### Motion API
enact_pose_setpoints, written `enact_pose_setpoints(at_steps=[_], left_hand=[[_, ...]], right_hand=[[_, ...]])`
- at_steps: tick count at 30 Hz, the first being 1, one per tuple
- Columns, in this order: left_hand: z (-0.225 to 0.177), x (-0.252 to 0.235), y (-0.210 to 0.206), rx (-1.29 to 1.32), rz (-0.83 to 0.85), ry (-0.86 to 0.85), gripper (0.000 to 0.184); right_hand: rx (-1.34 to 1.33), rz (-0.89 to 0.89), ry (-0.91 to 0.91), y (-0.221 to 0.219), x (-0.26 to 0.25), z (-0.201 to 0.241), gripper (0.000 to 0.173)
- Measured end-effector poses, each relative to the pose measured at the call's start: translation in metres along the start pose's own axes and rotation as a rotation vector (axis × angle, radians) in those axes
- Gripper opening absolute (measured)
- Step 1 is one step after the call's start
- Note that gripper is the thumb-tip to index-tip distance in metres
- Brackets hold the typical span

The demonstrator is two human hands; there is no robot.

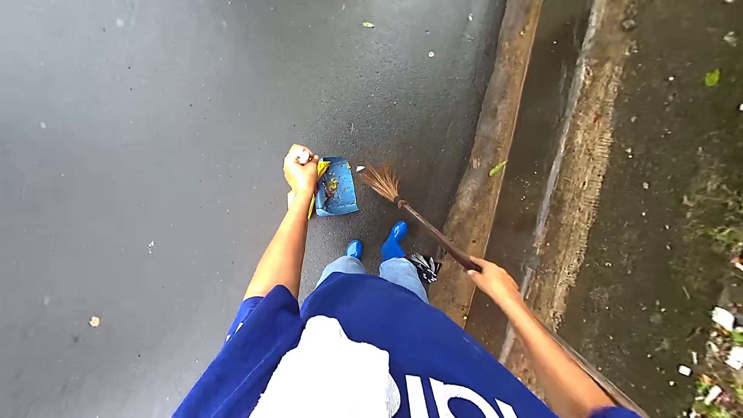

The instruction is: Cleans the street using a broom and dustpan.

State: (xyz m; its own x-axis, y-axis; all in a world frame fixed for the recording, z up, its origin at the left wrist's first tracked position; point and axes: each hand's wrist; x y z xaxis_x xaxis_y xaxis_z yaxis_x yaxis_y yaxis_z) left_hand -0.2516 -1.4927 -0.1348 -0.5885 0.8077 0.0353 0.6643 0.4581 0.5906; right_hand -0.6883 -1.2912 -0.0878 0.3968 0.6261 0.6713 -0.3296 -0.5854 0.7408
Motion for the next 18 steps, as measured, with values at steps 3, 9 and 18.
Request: enact_pose_setpoints(at_steps=[3,9,18], left_hand=[[0.001,-0.007,0.000,-0.008,-0.059,0.063,0.020],[-0.004,-0.010,-0.010,-0.003,-0.159,0.072,0.016],[0.042,0.005,0.047,0.146,-0.214,0.075,0.021]], right_hand=[[-0.100,-0.050,0.007,0.051,-0.001,-0.046,0.045],[0.041,-0.141,0.060,0.062,-0.051,0.009,0.046],[0.017,-0.041,0.398,0.190,-0.136,-0.024,0.043]])
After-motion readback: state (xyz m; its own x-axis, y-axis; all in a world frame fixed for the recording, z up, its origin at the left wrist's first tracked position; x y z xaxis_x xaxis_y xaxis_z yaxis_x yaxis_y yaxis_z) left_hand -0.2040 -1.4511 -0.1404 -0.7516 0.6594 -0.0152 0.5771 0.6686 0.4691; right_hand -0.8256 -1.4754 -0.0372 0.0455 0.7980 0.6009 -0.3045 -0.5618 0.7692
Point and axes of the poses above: each hand's wrist, its own x-axis away from the middle knuckle, its own y-axis out of the back of the hand, z = x × y, and after that the axes turned 14 degrees about -z, right-handed
